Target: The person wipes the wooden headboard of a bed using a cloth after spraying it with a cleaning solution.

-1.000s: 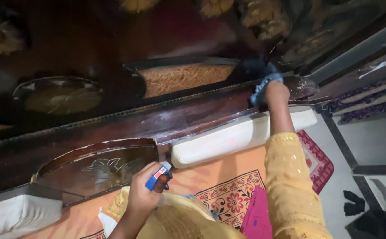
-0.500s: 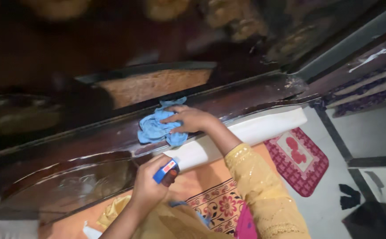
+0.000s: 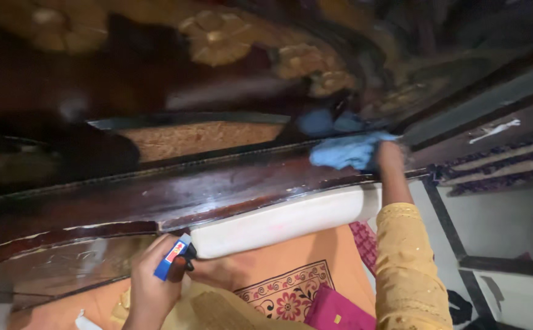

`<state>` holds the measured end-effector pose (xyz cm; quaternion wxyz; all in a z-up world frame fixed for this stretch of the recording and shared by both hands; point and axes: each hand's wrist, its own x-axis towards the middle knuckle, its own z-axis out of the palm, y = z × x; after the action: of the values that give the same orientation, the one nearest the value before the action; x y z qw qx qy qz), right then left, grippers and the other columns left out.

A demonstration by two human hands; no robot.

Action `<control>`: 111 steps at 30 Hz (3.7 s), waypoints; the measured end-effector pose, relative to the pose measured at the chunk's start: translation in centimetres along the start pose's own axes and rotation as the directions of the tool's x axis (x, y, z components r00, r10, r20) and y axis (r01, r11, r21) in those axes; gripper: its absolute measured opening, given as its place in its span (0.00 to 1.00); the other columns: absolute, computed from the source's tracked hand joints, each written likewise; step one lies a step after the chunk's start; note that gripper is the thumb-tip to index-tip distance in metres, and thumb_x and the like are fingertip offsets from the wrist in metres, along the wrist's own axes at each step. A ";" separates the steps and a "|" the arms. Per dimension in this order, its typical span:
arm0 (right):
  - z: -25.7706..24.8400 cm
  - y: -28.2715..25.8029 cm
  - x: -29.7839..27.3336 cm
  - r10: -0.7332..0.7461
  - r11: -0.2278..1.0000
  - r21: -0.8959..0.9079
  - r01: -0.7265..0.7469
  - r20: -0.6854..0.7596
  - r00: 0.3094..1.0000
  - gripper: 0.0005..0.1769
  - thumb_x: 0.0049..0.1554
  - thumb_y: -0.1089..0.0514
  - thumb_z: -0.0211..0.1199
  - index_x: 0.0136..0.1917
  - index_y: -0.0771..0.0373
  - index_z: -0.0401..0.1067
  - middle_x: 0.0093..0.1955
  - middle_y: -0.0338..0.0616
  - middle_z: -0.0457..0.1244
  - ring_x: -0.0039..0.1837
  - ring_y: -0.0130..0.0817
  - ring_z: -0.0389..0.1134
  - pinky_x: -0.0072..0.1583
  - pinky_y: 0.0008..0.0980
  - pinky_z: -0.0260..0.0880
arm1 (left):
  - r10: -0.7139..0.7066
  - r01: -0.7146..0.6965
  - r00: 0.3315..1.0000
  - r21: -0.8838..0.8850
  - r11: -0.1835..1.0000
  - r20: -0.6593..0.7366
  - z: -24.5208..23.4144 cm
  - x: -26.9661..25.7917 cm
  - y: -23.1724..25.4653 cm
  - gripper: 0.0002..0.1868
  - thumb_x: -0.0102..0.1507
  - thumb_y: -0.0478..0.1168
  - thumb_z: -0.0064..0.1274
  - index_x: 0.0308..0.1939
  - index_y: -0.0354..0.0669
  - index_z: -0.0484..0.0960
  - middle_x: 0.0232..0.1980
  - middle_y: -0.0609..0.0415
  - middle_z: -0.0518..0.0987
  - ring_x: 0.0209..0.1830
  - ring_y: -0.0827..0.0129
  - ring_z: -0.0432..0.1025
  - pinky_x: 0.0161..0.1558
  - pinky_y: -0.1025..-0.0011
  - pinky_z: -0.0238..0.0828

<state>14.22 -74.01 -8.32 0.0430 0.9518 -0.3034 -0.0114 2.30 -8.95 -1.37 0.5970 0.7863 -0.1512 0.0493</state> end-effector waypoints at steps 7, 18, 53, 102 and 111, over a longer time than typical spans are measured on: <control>-7.7 -6.3 -12.6 0.089 0.897 0.377 0.231 -0.665 0.742 0.17 0.54 0.62 0.66 0.58 0.64 0.76 0.60 0.57 0.62 0.64 0.58 0.64 0.65 0.49 0.65 | -0.126 0.139 0.987 -0.129 0.982 0.100 -0.6 0.2 0.9 0.29 0.65 0.62 0.51 0.37 0.36 0.78 0.31 0.53 0.74 0.24 0.69 0.75 0.29 0.72 0.70; -12.8 -27.3 -28.1 -0.293 0.599 0.536 0.595 -0.545 0.786 0.26 0.45 0.74 0.60 0.51 0.50 0.82 0.68 0.55 0.62 0.69 0.52 0.63 0.69 0.41 0.65 | 0.037 0.034 0.945 -0.211 0.977 0.324 -3.1 2.5 2.4 0.32 0.63 0.66 0.50 0.41 0.35 0.79 0.32 0.53 0.74 0.24 0.73 0.76 0.28 0.74 0.71; -4.8 9.0 -4.0 -0.119 0.703 0.534 0.470 -0.563 0.818 0.21 0.51 0.63 0.68 0.59 0.58 0.78 0.58 0.52 0.66 0.64 0.49 0.64 0.68 0.44 0.62 | -0.232 0.273 0.925 -0.102 0.956 0.300 19.2 3.1 2.8 0.27 0.62 0.62 0.53 0.43 0.38 0.83 0.27 0.56 0.79 0.26 0.74 0.71 0.31 0.73 0.70; -0.3 16.4 -15.9 0.311 0.602 0.776 0.188 -0.444 0.840 0.16 0.59 0.61 0.70 0.60 0.66 0.76 0.55 0.47 0.68 0.57 0.31 0.67 0.60 0.30 0.66 | 0.040 -0.041 0.946 -0.003 0.999 0.323 15.1 5.9 6.4 0.22 0.64 0.55 0.55 0.32 0.38 0.81 0.29 0.48 0.75 0.27 0.54 0.74 0.32 0.64 0.70; 6.0 18.1 -31.4 0.659 0.388 0.891 -0.235 -0.090 0.747 0.17 0.57 0.61 0.70 0.61 0.58 0.81 0.43 0.39 0.63 0.41 0.23 0.57 0.43 0.26 0.57 | 0.195 -0.279 0.941 0.309 0.909 0.276 15.4 10.5 9.4 0.25 0.55 0.62 0.62 0.30 0.41 0.83 0.33 0.48 0.80 0.32 0.45 0.75 0.32 0.54 0.71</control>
<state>-22.12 -70.98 -12.83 -0.3503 0.7030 -0.5043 0.3589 7.95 -27.82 5.63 0.4173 0.8541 -0.3060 0.0524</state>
